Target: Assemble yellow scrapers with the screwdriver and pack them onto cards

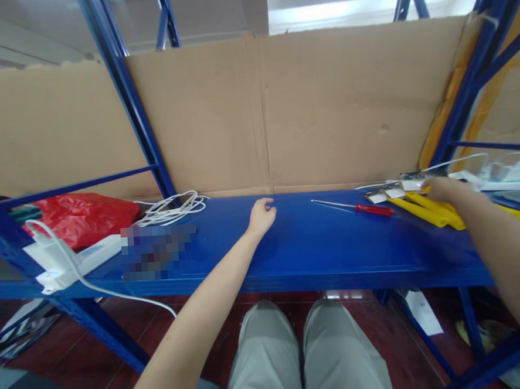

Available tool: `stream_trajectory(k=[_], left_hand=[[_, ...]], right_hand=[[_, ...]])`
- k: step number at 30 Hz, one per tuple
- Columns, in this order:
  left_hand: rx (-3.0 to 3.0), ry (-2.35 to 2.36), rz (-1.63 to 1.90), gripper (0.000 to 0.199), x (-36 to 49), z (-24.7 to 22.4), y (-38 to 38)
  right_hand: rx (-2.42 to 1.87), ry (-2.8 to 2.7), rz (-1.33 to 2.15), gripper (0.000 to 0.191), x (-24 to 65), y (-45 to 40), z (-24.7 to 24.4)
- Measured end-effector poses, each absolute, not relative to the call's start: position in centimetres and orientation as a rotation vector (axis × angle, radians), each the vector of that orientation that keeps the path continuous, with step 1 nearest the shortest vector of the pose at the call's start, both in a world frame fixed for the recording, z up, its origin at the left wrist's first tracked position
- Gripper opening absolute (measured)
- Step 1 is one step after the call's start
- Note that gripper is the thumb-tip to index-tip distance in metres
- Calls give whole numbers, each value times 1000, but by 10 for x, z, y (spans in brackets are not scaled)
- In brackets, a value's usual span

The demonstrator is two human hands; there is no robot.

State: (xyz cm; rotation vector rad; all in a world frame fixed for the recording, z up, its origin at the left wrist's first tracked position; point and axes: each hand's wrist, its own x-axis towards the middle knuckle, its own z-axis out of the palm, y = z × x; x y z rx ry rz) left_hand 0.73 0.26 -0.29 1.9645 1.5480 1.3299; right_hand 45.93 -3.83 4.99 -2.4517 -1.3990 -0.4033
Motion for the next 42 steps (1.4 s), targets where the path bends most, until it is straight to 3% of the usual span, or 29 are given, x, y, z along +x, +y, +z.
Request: stream_trajectory(k=[4,11,16,22,33,42], left_hand=[[2234,1494,1208,26,9,-6,1],[2466,1382,950,24,10,-4,-6],[2482,1413,903,26,9,-3,-8],[2473,1417,905,27,8,-4,-7],[2451,1413,915,27,6,-3,-6],[2460,1424,907,27,6,-3,-7]], right_hand=[[-2425,-1214,-340,35,418,-54,64],[-1854,-1024,-171,39,368,-43,34],[-1948,-1513,-274,28,356,-38,0],[-2070,-1810,-248,24,354,-38,-4],[-2396,-1498,-236,21,367,-45,3],[-2352,-1256,-345,31,384,-36,-10]])
